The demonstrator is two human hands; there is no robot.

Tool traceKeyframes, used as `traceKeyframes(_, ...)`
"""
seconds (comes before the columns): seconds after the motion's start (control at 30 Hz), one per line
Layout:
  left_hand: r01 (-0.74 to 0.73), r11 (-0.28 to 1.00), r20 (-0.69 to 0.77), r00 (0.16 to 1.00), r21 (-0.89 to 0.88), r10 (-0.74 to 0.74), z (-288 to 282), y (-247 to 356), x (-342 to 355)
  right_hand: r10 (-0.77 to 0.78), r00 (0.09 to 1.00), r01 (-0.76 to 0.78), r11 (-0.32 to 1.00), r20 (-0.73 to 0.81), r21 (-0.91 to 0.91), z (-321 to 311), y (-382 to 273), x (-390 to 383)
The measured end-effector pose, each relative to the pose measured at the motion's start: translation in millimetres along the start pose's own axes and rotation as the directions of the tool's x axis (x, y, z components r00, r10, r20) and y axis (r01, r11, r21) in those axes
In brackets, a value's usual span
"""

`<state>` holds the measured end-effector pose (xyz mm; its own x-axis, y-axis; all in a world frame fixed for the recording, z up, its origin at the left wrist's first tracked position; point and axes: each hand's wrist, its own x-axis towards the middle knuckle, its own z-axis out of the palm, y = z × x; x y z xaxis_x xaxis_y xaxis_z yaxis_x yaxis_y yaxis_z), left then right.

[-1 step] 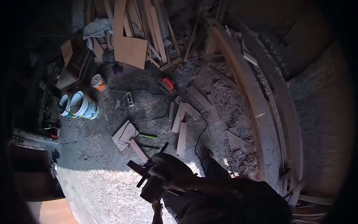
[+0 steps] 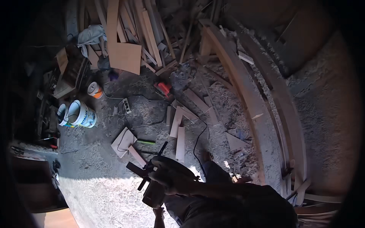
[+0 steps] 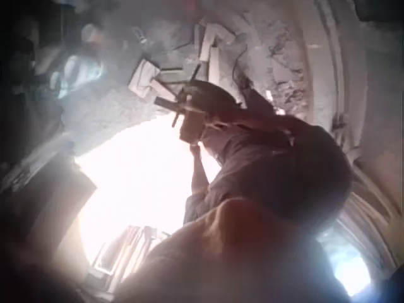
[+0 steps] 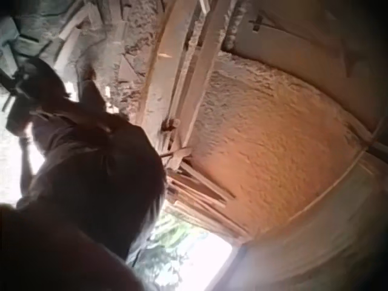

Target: The person uses a circular saw to cut a long wooden plank into smaller pieces. They measure and mark the wood with a tape measure and pencil, then use a power planer to smooth the surface of the plank. The person repeatedly cuts the wood and clears sawdust from the work area.

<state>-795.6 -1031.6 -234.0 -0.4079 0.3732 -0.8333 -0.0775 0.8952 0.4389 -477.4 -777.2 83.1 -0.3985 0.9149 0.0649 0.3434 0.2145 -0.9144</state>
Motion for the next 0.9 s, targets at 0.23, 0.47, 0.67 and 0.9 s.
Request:
traceKeyframes(0.23, -0.517, 0.856, 0.282, 0.820, -0.005, 0.497, 160.7, 164.8, -37.9, 0.362, 0.920, -0.342, 0.929, -0.150, 0.143, -161.0, -4.8, -121.1)
traceKeyframes(0.47, -0.933, 0.293, 0.556, 0.359, 0.207, 0.749, 353.8, 379.6, -150.1, 0.281, 0.729, -0.272, 0.956, -0.624, 0.112, -264.4, -10.2, -192.4)
traceKeyframes(0.67, -0.837, -0.546, 0.840, -0.318, -0.032, 0.439, 494.0, 494.6, -274.6, 0.502, 0.582, -0.415, 0.860, -0.640, 0.298, -304.3, -13.0, -224.1)
traceKeyframes(0.9, -0.769, -0.588, 0.843, -0.472, -0.250, 0.258, 604.9, 505.1, -305.1, 0.565, 0.497, -0.464, 0.814, -0.658, 0.348, -319.2, 18.6, -220.2)
